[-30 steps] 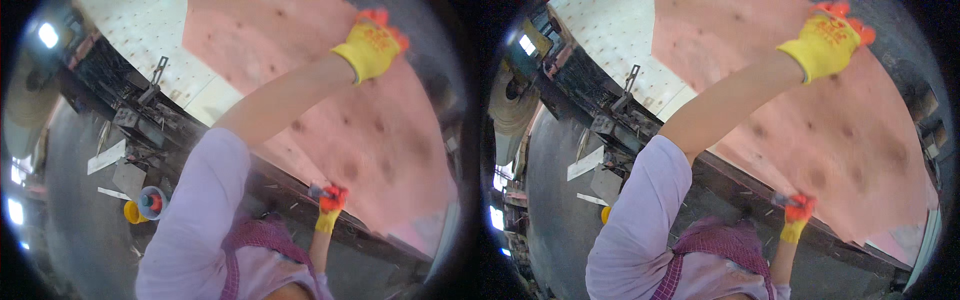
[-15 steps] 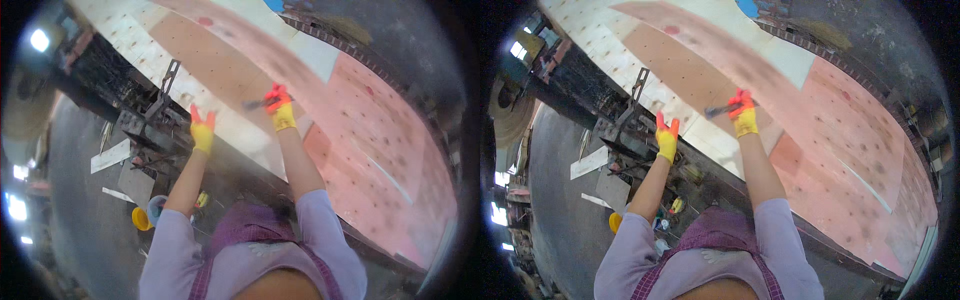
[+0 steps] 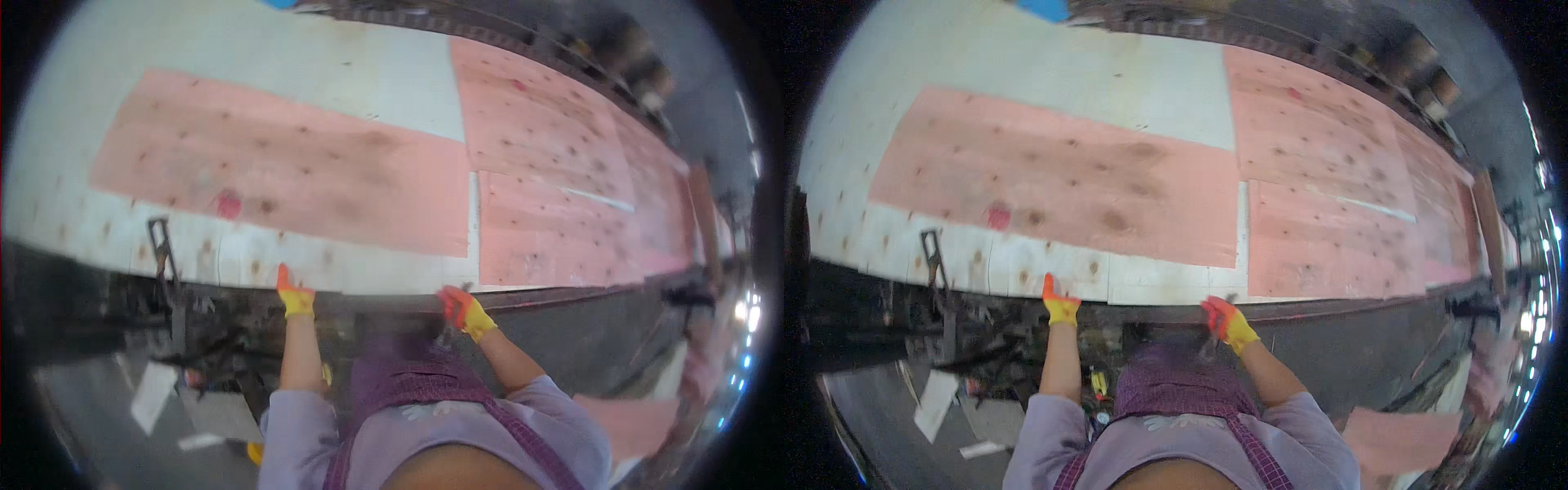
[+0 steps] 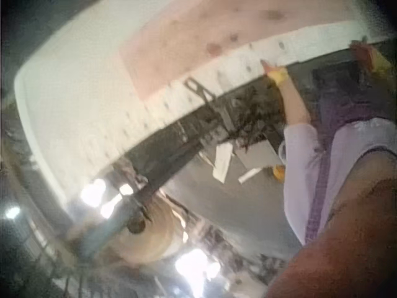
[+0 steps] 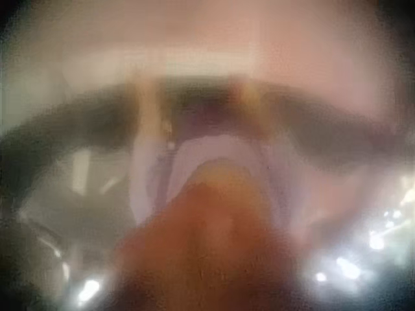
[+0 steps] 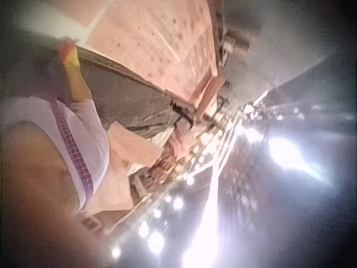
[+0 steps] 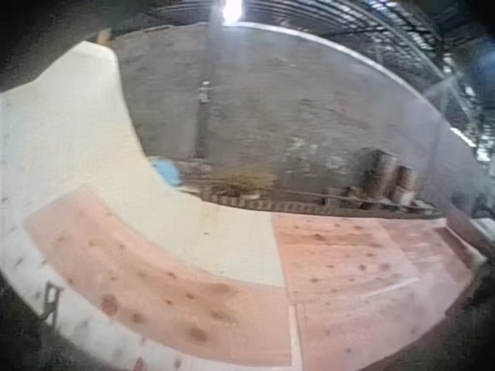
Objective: The person picks up thin wood veneer sheets from a pile, lays them across a large panel on a workbench, and cuts the veneer sheets using a knife.
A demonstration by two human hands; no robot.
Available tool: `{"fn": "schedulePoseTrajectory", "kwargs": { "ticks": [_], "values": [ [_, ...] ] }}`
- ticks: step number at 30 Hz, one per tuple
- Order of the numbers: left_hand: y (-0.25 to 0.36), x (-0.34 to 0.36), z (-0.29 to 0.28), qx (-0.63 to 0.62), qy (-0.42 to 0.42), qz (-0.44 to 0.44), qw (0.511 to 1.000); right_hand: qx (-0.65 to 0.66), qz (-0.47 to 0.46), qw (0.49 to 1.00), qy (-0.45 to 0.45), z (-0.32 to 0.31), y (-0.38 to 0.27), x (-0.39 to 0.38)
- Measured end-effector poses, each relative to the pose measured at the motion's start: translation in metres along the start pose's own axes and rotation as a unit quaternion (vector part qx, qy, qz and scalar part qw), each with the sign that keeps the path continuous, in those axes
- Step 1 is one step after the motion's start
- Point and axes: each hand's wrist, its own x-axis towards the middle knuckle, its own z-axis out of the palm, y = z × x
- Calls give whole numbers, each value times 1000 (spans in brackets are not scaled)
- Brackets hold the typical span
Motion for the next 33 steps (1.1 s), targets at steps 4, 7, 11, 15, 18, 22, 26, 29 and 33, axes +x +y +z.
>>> {"fn": "schedulePoseTrajectory", "kwargs": {
  "ticks": [4,7,11,15,18,22,26,29,33],
  "values": [
    [12,-10,19,21,-7,-75,997,102,-60,984,135,-64,28,-47],
    [7,8,-6,0,-75,-101,992,188,-104,955,204,-109,61,-53],
    [5,10,-19,143,34,-50,988,216,-140,948,190,-123,92,-97],
    [-46,-32,24,512,355,371,688,227,-178,929,233,-142,111,-175],
    [-152,-79,52,348,-74,310,882,261,-204,910,249,-192,125,-225],
    [-272,-120,96,506,-137,-44,850,305,-233,876,292,-231,141,-287],
    [-365,-111,125,494,-171,-175,834,275,-253,875,307,-248,126,-335],
    [-418,-96,141,529,-208,-169,805,309,-274,855,315,-254,104,-352],
    [-482,-80,157,561,-138,-179,796,302,-287,854,312,-284,67,-354]
  ]
}}
